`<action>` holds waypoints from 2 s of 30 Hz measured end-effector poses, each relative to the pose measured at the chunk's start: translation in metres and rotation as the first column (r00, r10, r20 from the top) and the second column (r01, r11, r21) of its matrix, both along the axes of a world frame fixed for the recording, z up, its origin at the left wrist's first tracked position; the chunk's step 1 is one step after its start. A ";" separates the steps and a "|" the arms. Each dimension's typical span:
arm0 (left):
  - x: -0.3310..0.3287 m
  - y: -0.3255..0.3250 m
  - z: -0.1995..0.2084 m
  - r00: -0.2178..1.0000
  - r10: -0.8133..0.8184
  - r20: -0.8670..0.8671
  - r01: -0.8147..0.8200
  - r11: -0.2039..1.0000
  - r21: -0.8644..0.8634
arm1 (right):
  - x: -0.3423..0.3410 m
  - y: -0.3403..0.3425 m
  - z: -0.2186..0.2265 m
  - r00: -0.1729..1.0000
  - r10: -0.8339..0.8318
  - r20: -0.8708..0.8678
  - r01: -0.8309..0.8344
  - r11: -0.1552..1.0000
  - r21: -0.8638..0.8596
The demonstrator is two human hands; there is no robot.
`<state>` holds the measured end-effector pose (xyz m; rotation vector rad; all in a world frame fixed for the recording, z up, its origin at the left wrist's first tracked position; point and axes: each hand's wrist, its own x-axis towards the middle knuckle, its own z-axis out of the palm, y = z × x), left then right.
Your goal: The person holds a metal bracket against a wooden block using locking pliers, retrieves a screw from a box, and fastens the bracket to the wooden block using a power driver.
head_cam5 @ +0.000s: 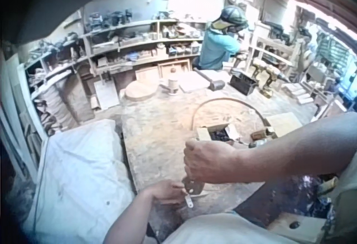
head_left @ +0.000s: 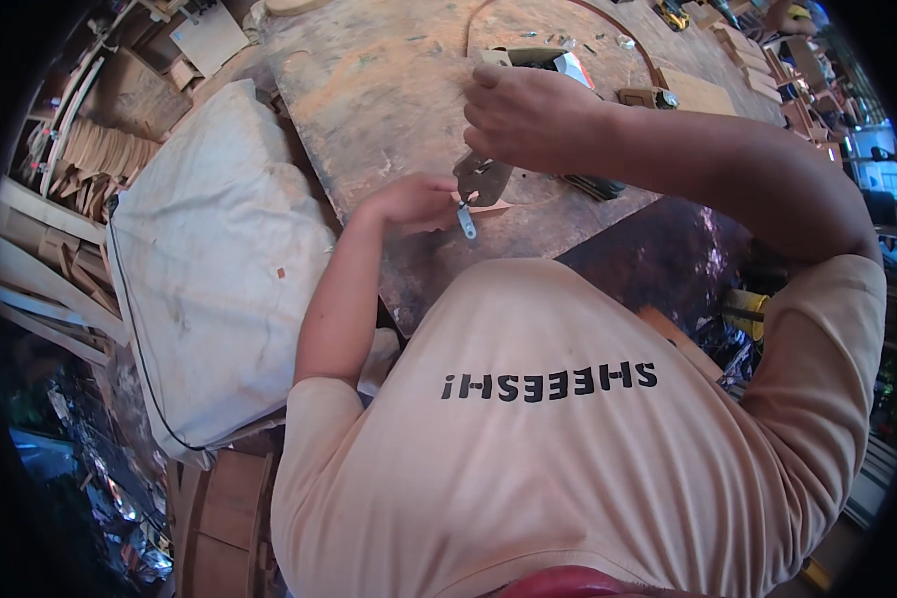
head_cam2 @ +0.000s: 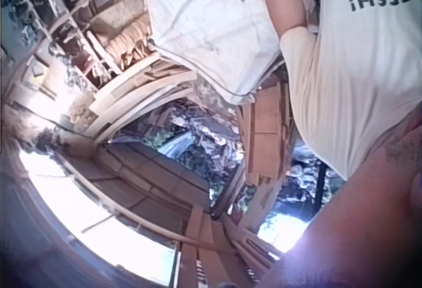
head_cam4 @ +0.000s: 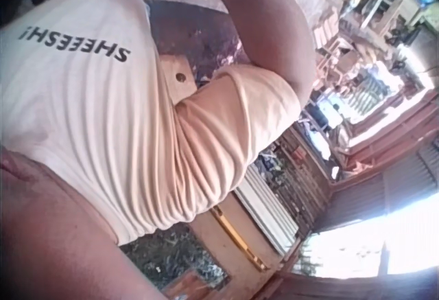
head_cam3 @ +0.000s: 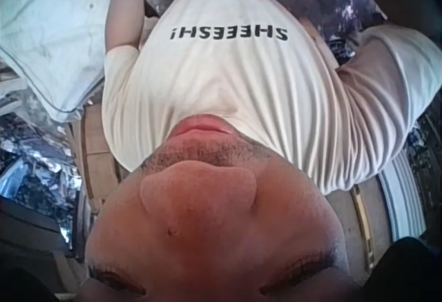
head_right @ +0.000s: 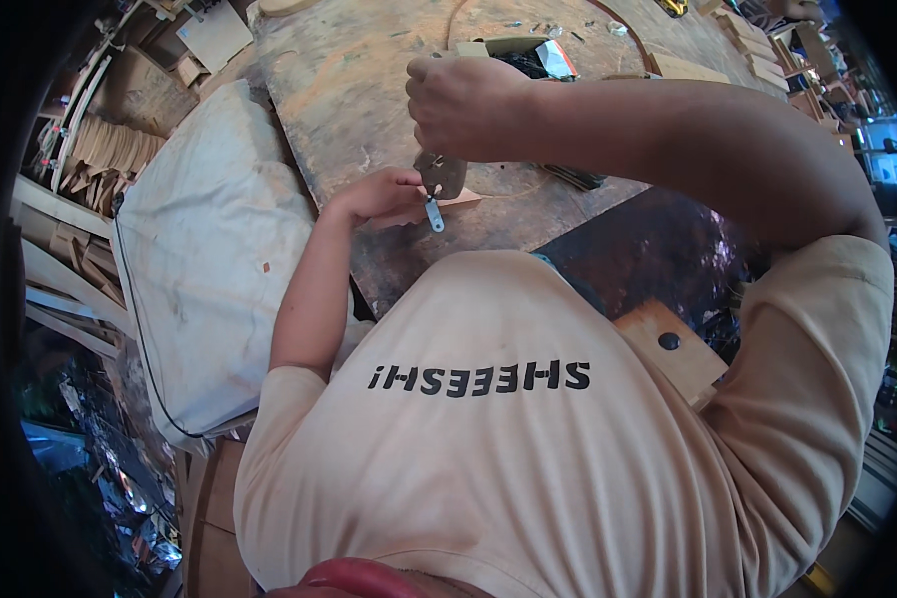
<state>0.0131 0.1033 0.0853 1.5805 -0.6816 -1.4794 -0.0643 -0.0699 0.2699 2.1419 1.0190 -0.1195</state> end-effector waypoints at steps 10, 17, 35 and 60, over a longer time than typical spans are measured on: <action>-0.024 -0.012 -0.013 0.908 0.257 0.330 -0.263 0.964 -0.028 | 0.018 -0.005 0.025 0.678 -0.598 -0.426 0.601 0.786 -0.147; -0.016 -0.011 -0.002 0.955 0.187 0.229 -0.183 0.982 -0.039 | -0.008 -0.003 0.010 0.823 -0.514 -0.241 0.515 0.855 -0.063; -0.024 -0.020 0.003 0.593 0.390 0.704 -0.385 0.906 -0.177 | -0.046 -0.017 -0.002 0.919 -0.383 0.090 0.385 0.923 -0.004; -0.001 0.011 -0.011 0.976 -0.219 -0.002 0.219 0.975 0.033 | -0.012 -0.027 0.055 0.975 -0.196 0.101 0.152 0.929 0.337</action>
